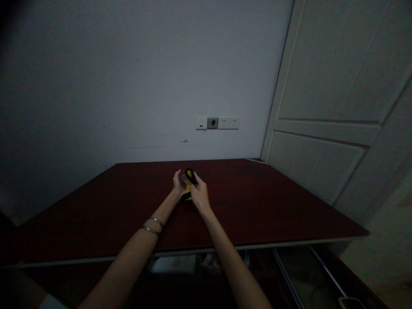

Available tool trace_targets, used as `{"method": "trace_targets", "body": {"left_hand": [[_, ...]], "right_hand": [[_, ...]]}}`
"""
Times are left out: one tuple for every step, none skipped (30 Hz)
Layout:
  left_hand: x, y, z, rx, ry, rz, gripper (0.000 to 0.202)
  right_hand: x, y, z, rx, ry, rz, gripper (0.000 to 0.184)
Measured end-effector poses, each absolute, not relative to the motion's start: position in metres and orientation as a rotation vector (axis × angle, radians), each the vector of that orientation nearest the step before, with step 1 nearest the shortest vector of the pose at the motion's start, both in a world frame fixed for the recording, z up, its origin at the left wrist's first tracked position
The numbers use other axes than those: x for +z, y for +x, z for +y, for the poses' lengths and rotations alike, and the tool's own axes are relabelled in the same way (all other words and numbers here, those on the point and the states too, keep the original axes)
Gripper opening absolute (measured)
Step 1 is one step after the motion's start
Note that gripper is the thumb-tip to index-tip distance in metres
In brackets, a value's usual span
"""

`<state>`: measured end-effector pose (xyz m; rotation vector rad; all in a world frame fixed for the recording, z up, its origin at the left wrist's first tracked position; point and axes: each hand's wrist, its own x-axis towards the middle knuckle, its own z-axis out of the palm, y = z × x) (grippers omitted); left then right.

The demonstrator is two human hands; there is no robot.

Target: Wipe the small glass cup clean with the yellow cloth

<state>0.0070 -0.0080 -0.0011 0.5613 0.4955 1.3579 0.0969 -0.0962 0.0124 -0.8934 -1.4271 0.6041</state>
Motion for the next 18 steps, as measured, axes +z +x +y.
{"method": "trace_targets", "body": {"left_hand": [[-0.002, 0.007, -0.007, 1.363, 0.582, 0.514, 0.039], [-0.003, 0.006, -0.006, 1.349, 0.614, 0.537, 0.041], [-0.005, 0.006, -0.005, 1.32, 0.653, 0.559, 0.044], [-0.006, 0.006, -0.004, 1.288, 0.686, 0.572, 0.047], [-0.007, 0.006, -0.004, 1.265, 0.709, 0.575, 0.048], [-0.008, 0.007, -0.004, 1.257, 0.72, 0.567, 0.047], [-0.008, 0.008, -0.004, 1.266, 0.72, 0.55, 0.045], [-0.008, 0.009, -0.004, 1.287, 0.711, 0.529, 0.043], [-0.008, 0.011, -0.005, 1.314, 0.697, 0.507, 0.04], [-0.006, 0.012, -0.005, 1.339, 0.684, 0.488, 0.038], [-0.005, 0.014, -0.006, 1.36, 0.671, 0.471, 0.037], [-0.003, 0.015, -0.007, 1.378, 0.661, 0.455, 0.037], [-0.001, 0.016, -0.008, 1.398, 0.652, 0.444, 0.037], [0.002, 0.017, -0.01, 1.423, 0.644, 0.44, 0.036], [0.004, 0.017, -0.011, 1.446, 0.637, 0.441, 0.035], [0.005, 0.018, -0.012, 1.462, 0.632, 0.448, 0.034], [0.007, 0.018, -0.013, 1.468, 0.628, 0.455, 0.032], [0.008, 0.018, -0.015, 1.469, 0.624, 0.463, 0.032]], "right_hand": [[0.017, 0.102, -0.093, 0.537, -0.915, -1.358, 0.057], [0.021, 0.107, -0.09, 0.449, -0.932, -1.334, 0.058], [0.024, 0.11, -0.086, 0.36, -0.948, -1.357, 0.059], [0.026, 0.112, -0.082, 0.285, -0.963, -1.41, 0.061], [0.027, 0.112, -0.077, 0.232, -0.986, -1.472, 0.062], [0.026, 0.111, -0.072, 0.201, -1.014, -1.535, 0.063], [0.024, 0.109, -0.068, 0.185, -1.041, -1.594, 0.063], [0.022, 0.106, -0.064, 0.172, -1.067, -1.636, 0.063], [0.02, 0.103, -0.06, 0.158, -1.084, -1.676, 0.062], [0.018, 0.099, -0.058, 0.145, -1.097, -1.711, 0.062], [0.016, 0.096, -0.056, 0.132, -1.106, -1.742, 0.062], [0.015, 0.093, -0.056, 0.12, -1.107, -1.769, 0.062], [0.014, 0.091, -0.055, 0.109, -1.103, -1.792, 0.062], [0.014, 0.089, -0.056, 0.101, -1.095, -1.81, 0.064], [0.014, 0.088, -0.057, 0.094, -1.084, -1.822, 0.065], [0.014, 0.087, -0.059, 0.088, -1.074, -1.83, 0.066], [0.014, 0.087, -0.061, 0.083, -1.066, -1.838, 0.066], [0.014, 0.087, -0.063, 0.077, -1.063, -1.851, 0.065]]}}
